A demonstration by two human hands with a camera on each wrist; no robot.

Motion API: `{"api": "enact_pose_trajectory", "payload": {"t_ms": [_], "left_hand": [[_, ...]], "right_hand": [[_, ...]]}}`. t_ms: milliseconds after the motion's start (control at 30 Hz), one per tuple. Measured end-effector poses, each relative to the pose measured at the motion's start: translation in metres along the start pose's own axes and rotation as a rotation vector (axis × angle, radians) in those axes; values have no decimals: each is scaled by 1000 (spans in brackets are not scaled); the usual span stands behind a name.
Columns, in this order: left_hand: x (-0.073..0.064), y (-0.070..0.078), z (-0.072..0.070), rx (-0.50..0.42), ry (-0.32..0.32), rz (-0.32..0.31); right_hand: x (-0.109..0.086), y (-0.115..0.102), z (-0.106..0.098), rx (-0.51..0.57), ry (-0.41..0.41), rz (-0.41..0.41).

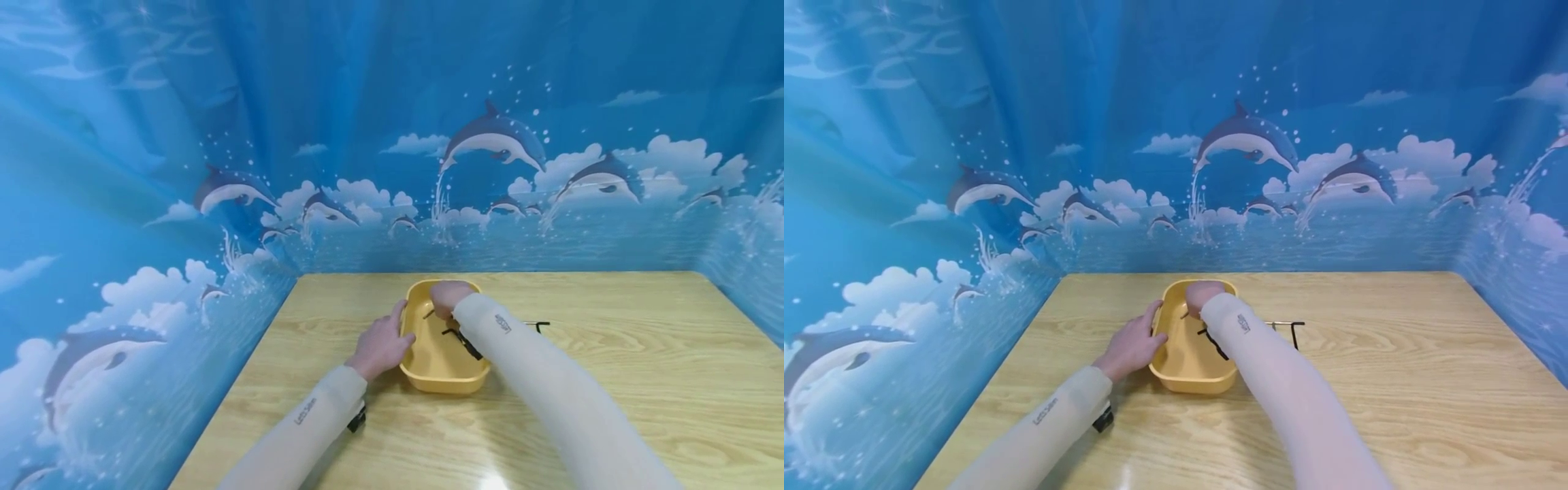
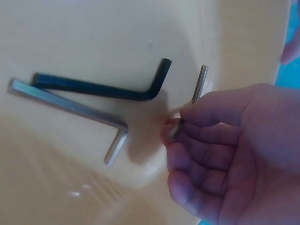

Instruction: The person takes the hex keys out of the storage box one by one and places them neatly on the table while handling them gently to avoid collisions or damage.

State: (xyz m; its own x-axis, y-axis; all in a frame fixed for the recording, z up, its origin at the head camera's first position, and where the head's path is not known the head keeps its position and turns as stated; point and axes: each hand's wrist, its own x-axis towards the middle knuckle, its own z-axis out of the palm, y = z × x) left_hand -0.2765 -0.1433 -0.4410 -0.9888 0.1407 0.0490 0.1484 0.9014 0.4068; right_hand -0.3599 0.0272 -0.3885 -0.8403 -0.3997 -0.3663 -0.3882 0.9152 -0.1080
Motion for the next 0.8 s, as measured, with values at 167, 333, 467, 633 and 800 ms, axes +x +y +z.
{"api": "enact_pose_trajectory", "payload": {"t_ms": [167,333,467,633,800], "left_hand": [[-2,0,0,-3,2,-7],[-2,-2,2,-1,-6,-17],[-1,-3,2,6,-12,-24],[0,-2,3,7,-21,-32],[1,1,2,6,-23,-25]], "right_hand": [[2,0,-2,27,-34,12],[2,3,-5,55,-42,31],[-3,9,-7,130,-41,8],[-16,19,-10,223,-15,-32],[-35,28,-12,286,31,-87]]}}
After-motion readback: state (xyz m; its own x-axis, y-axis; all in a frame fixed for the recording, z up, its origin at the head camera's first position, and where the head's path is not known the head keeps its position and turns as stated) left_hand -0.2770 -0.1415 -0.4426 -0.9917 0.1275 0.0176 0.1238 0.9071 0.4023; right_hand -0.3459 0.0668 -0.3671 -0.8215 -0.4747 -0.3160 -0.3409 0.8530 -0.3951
